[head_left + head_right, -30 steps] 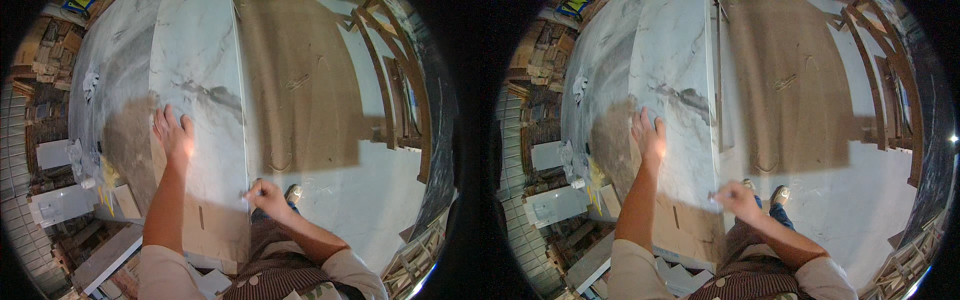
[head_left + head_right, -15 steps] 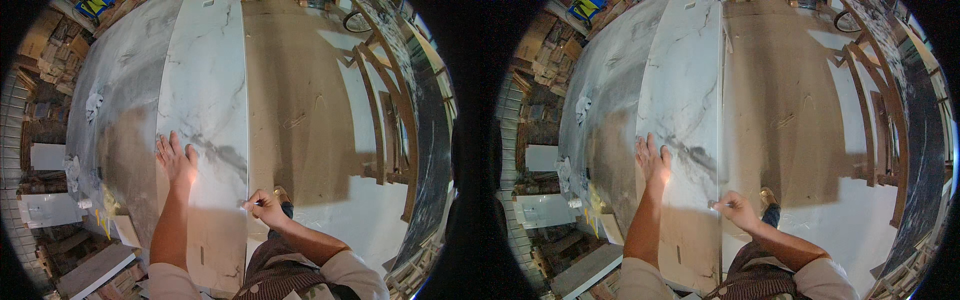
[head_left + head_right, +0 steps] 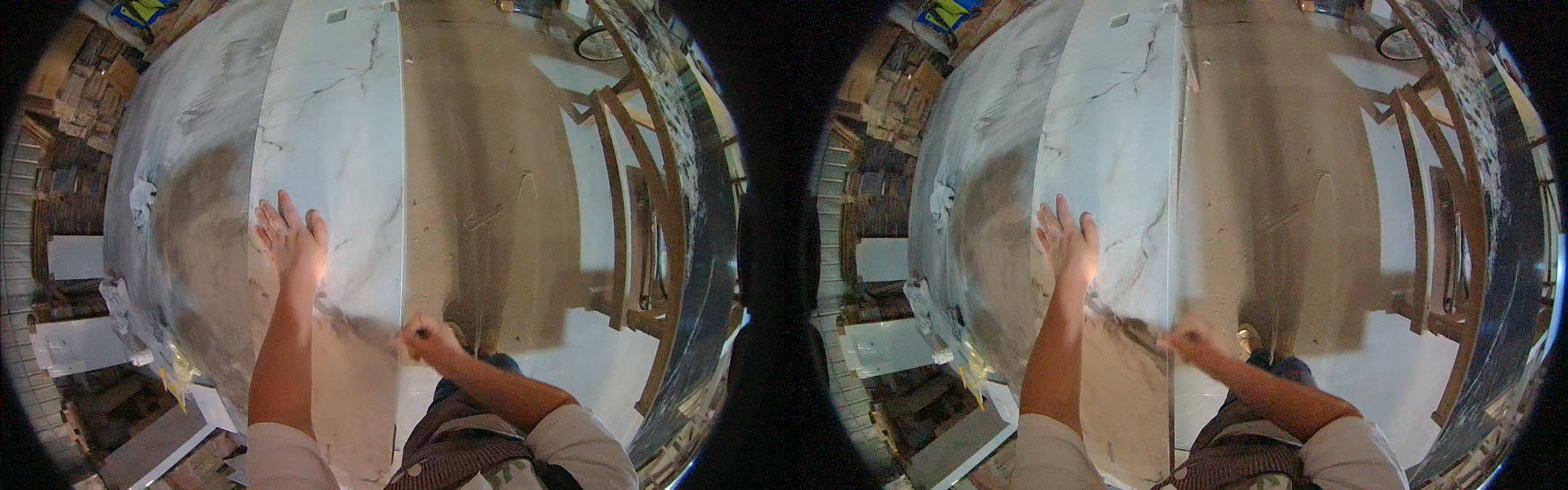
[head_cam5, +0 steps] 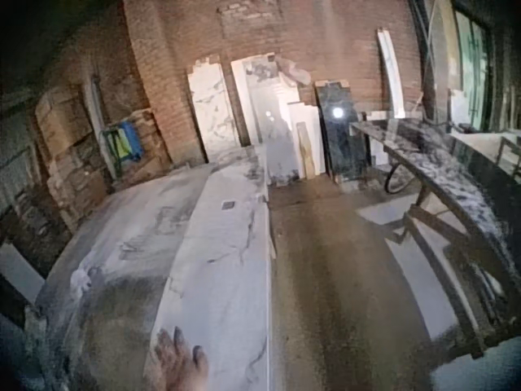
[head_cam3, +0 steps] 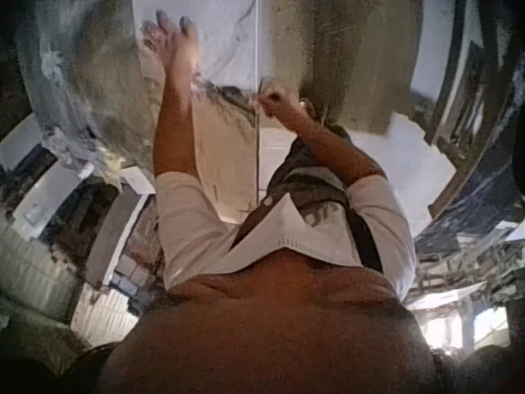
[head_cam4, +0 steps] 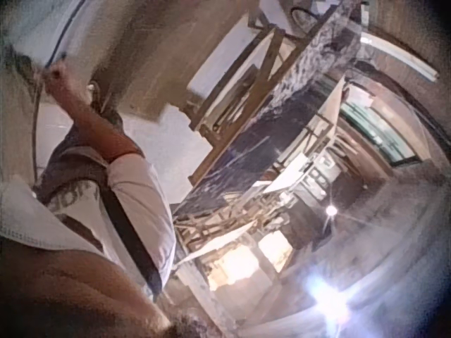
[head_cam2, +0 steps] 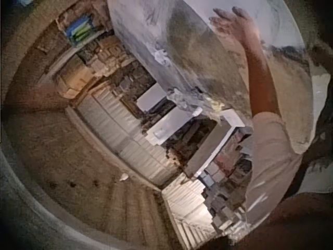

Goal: The person walks through a workshop and cleans a large stone slab on a workbench. They wipe the surface with a cloth, apply blue tape to the edges, and scrape residue from the slab using a small tool.

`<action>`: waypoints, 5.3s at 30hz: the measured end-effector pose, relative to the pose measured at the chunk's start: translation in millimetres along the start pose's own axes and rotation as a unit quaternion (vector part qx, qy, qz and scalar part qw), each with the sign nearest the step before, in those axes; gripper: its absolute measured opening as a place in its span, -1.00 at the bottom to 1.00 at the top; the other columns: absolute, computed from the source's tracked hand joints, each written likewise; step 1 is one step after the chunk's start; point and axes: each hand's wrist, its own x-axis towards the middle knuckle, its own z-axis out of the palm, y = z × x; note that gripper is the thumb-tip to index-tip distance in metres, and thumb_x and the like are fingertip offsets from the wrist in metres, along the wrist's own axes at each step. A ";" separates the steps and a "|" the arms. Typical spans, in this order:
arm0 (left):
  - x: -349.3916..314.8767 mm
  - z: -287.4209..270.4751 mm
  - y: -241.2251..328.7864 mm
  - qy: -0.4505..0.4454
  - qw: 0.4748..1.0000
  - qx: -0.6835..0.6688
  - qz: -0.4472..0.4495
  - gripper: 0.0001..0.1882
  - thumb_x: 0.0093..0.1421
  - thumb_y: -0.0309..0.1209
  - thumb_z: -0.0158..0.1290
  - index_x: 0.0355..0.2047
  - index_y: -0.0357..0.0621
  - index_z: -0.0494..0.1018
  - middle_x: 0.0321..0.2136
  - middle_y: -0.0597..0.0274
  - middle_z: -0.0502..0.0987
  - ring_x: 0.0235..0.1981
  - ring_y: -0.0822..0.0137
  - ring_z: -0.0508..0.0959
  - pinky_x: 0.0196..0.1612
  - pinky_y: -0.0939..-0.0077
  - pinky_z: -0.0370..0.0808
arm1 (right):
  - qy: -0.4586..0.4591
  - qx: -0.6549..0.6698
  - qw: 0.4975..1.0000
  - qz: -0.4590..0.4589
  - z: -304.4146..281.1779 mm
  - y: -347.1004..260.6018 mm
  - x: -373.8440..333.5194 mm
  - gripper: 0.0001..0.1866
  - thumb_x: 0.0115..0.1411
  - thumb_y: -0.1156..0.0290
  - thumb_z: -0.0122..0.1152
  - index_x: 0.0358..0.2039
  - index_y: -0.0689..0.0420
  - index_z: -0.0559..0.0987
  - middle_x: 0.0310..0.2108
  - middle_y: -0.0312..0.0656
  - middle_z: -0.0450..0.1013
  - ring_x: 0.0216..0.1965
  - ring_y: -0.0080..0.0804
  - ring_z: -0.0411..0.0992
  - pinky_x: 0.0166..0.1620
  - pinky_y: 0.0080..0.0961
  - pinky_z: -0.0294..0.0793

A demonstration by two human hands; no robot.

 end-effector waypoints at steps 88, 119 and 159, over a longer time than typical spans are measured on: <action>330.9 -8.4 142.4 0.071 0.993 -0.026 0.087 -0.29 0.23 -0.21 -0.08 0.32 -0.16 -0.03 0.29 -0.27 -0.04 0.33 -0.22 -0.05 0.33 -0.10 -0.11 | -0.002 0.287 0.946 -0.152 -179.5 -325.8 468.6 -0.83 0.30 0.30 0.12 -0.23 0.14 0.49 -0.14 -0.13 0.48 -0.06 -0.48 0.42 0.03 -0.47 0.42; 335.7 -3.2 134.7 0.117 0.983 -0.051 0.133 -0.37 0.27 -0.21 -0.13 0.30 -0.12 0.03 0.26 -0.30 0.02 0.28 -0.25 0.04 0.32 -0.12 -0.09 | 0.080 -0.101 0.980 -0.151 -175.2 -276.5 434.2 -0.70 0.18 0.18 0.29 -0.44 0.15 0.50 -0.51 -0.28 0.42 -0.42 -0.54 0.37 -0.34 -0.49 0.40; 337.6 -6.2 139.3 0.101 0.985 -0.063 0.121 -0.36 0.28 -0.20 -0.13 0.31 -0.11 0.02 0.27 -0.27 0.01 0.29 -0.23 0.02 0.32 -0.10 -0.10 | 0.185 -0.105 0.974 -0.083 -166.7 -296.3 445.2 -0.61 0.13 0.08 0.34 -0.48 0.18 0.52 -0.55 -0.22 0.45 -0.49 -0.49 0.42 -0.38 -0.43 0.44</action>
